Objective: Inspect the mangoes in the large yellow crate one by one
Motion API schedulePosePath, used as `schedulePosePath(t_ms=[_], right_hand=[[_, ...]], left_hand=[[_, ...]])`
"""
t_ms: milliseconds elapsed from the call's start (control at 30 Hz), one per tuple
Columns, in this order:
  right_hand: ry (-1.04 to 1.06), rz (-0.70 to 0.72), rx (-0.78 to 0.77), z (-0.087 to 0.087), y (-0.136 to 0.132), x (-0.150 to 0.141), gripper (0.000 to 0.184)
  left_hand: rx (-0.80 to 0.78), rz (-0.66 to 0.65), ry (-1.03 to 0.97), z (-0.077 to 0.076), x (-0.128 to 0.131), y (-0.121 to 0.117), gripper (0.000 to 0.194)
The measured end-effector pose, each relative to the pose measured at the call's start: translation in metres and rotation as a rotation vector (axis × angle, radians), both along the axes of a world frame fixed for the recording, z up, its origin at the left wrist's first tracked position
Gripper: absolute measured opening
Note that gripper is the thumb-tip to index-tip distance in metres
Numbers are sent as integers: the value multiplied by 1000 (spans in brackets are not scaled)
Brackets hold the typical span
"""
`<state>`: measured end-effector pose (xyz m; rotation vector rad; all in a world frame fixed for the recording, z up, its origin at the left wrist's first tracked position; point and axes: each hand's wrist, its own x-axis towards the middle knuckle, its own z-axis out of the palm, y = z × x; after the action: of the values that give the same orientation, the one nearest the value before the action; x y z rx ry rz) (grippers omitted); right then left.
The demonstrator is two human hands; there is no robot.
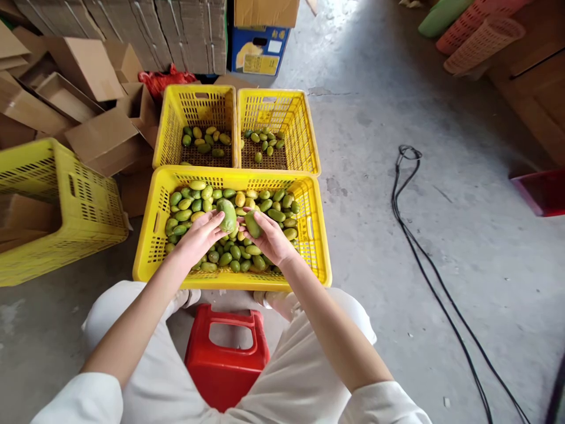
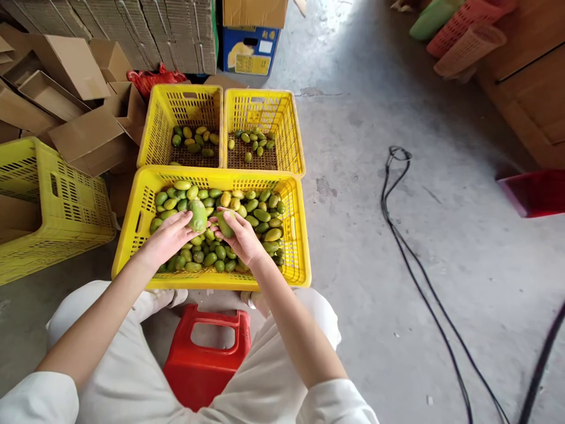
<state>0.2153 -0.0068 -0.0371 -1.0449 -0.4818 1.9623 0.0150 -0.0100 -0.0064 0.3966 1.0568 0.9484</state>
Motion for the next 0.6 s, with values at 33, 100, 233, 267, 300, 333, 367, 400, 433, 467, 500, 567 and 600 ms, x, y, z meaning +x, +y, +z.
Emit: schedulePosePath(t_ms=[33, 100, 233, 267, 300, 333, 367, 400, 433, 467, 500, 567, 600], right_hand=[[-1, -9, 7, 1, 0, 0, 35], [14, -37, 5, 3, 0, -1, 40], [52, -90, -9, 3, 0, -3, 61], [52, -93, -9, 2, 0, -3, 61], [47, -94, -7, 1, 0, -3, 58], [36, -93, -4, 1, -1, -2, 51], [18, -92, 1, 0, -1, -2, 43], [-6, -91, 4, -1, -1, -2, 37], [-35, -89, 5, -3, -1, -2, 34], [-64, -84, 3, -4, 0, -2, 38], [-89, -75, -1, -6, 0, -2, 45], [-110, -52, -15, -9, 2, -1, 57], [-107, -45, -24, -10, 2, -1, 59]], left_hand=[[10, -13, -4, -1, -1, 0, 11], [29, -33, -21, -3, -2, -1, 15], [44, -62, -42, -6, -3, -1, 24], [42, -65, -44, -6, -3, -1, 25], [37, -66, -45, -6, -3, -1, 24], [33, -67, -46, -7, -2, -2, 23], [30, -70, -43, -7, -2, -2, 21], [29, -74, -35, -7, -1, -2, 19], [28, -81, -25, -7, -1, -2, 18], [26, -89, -13, -7, -1, -2, 17], [22, -97, -4, -7, -1, -2, 18], [9, -104, 2, -8, -2, -2, 21], [2, -104, -1, -9, -3, -2, 22]])
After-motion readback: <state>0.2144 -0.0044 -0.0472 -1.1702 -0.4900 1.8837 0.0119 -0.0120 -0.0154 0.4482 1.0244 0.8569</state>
